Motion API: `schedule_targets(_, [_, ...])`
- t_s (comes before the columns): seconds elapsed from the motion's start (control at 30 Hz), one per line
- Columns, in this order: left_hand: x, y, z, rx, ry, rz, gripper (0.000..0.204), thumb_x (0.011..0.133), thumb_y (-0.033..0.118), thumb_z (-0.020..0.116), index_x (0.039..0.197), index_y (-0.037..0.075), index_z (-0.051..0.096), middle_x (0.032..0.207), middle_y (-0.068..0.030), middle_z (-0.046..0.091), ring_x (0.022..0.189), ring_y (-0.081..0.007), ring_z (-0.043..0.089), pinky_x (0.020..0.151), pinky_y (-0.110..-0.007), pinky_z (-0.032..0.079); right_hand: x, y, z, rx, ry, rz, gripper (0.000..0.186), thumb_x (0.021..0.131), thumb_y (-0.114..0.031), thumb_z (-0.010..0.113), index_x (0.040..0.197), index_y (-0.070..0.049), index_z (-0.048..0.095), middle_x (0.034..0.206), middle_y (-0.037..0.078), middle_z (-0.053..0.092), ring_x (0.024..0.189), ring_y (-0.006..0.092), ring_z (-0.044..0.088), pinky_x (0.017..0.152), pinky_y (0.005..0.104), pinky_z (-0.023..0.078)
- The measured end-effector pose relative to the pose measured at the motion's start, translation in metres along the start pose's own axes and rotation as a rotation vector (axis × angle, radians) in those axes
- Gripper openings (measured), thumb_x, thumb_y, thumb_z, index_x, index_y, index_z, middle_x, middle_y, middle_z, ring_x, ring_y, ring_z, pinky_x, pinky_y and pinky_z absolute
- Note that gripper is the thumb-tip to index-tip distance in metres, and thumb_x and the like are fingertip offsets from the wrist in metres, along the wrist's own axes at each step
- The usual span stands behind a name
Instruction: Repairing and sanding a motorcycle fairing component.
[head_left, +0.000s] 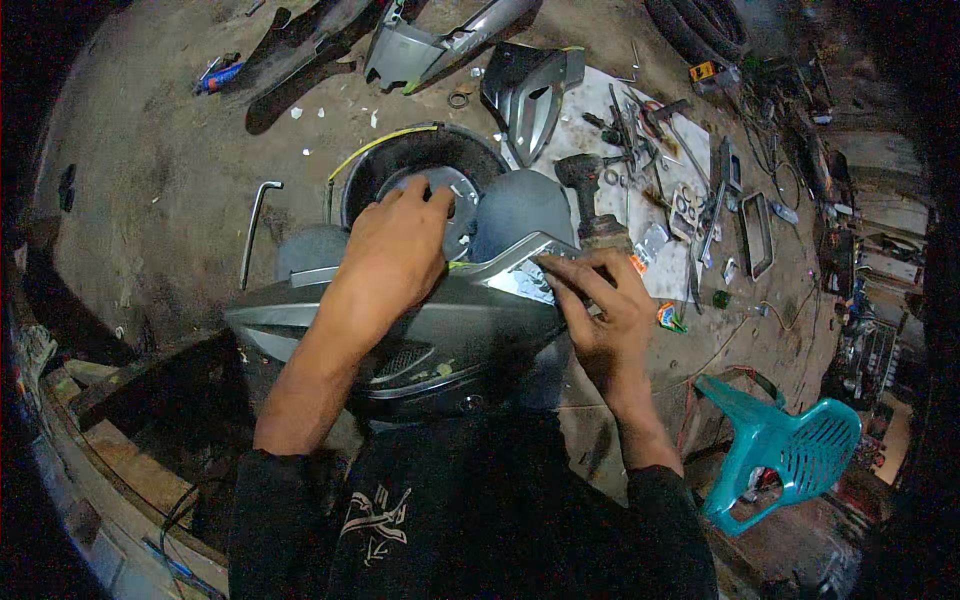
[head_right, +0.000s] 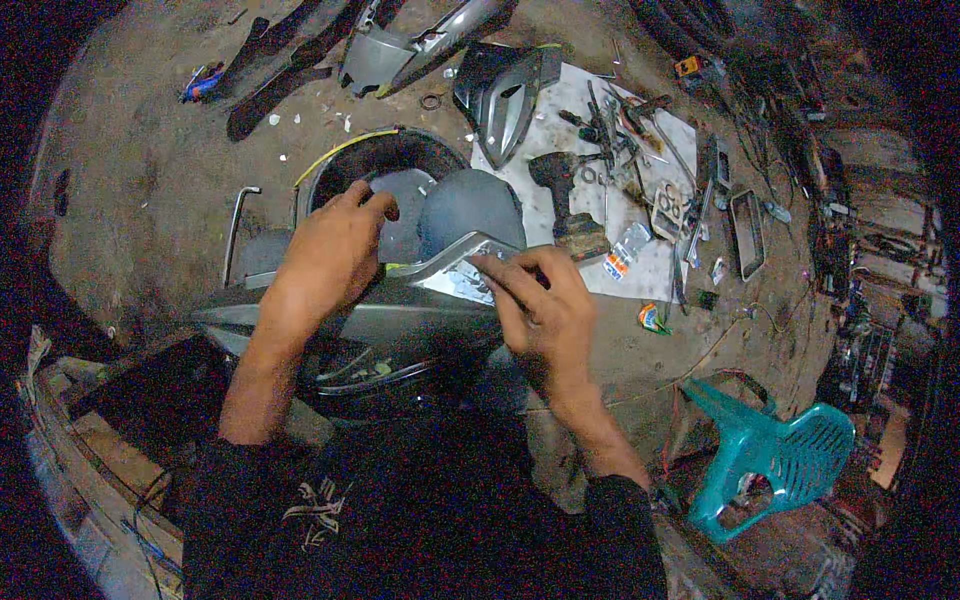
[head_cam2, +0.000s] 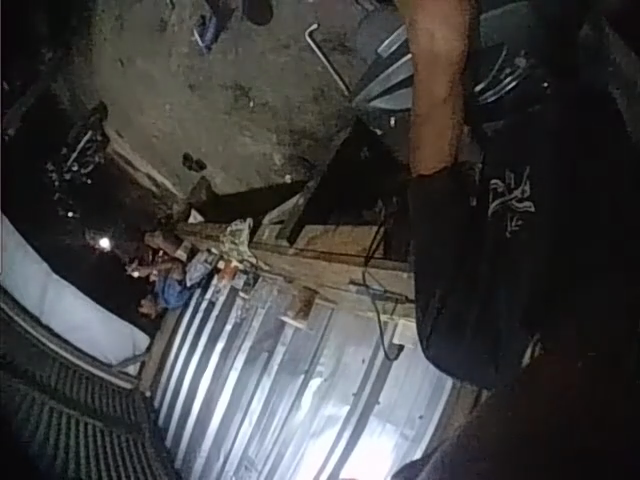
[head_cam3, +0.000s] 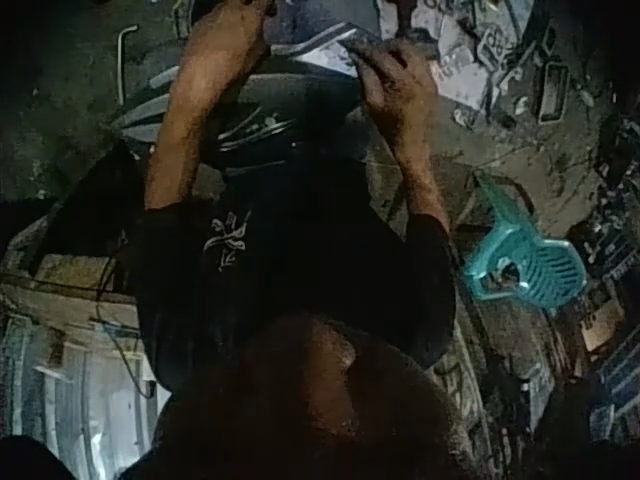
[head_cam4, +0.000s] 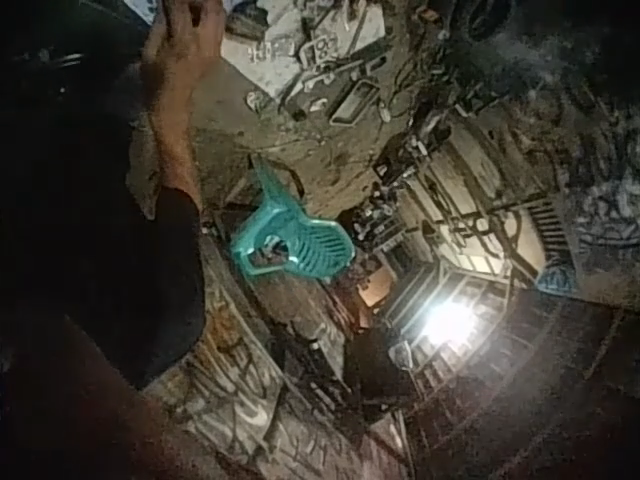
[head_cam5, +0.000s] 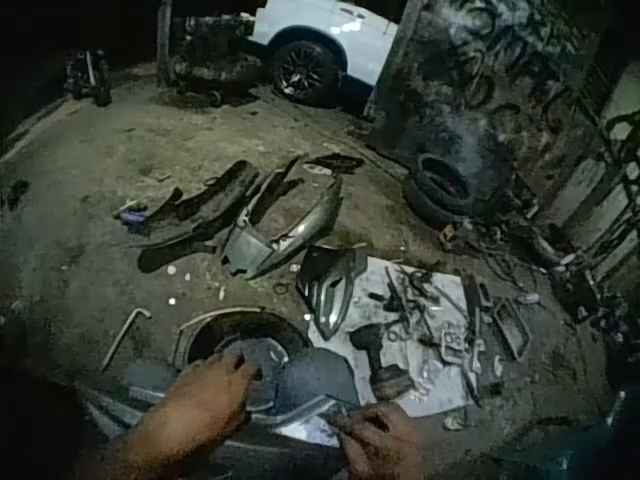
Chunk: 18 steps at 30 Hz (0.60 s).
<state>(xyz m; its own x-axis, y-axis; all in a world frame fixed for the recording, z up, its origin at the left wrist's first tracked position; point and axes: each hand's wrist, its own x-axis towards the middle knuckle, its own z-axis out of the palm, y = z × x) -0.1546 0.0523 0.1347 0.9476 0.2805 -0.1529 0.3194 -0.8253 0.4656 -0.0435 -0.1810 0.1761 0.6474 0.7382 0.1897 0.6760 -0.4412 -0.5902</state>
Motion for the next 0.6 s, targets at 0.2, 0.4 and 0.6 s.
schedule_targets(0.2, [-0.001,0.001,-0.001,-0.011,-0.008,-0.026,0.043,0.081,-0.002,0.068,0.123,0.006,0.065,0.125,-0.0215,0.064,0.113,-0.0449,0.067,0.097,-0.054,0.056,0.004,-0.005,0.002,0.069,-0.026,0.077,0.029,0.084,-0.002,0.078,0.109,-0.014,0.085,0.092,0.007,0.067,0.087,0.0252,0.067,0.077,0.0362,0.054])
schedule_targets(0.4, [-0.002,0.002,-0.002,-0.031,0.005,-0.020,0.045,0.079,-0.004,0.071,0.123,0.007,0.066,0.125,-0.0206,0.064,0.113,-0.0442,0.067,0.097,-0.054,0.056,0.006,-0.012,0.012,0.105,-0.031,0.030,0.025,0.085,-0.003,0.076,0.106,-0.011,0.085,0.089,0.008,0.067,0.082,0.0244,0.067,0.075,0.0363,0.054])
schedule_targets(0.6, [-0.003,0.002,-0.002,0.014,0.002,-0.021,0.047,0.078,-0.003,0.071,0.124,0.006,0.064,0.123,-0.0209,0.063,0.111,-0.0444,0.068,0.096,-0.054,0.056,0.008,-0.020,0.013,0.154,-0.100,0.165,0.023,0.084,-0.004,0.077,0.104,-0.011,0.085,0.084,0.008,0.064,0.079,0.0243,0.065,0.073,0.0367,0.052])
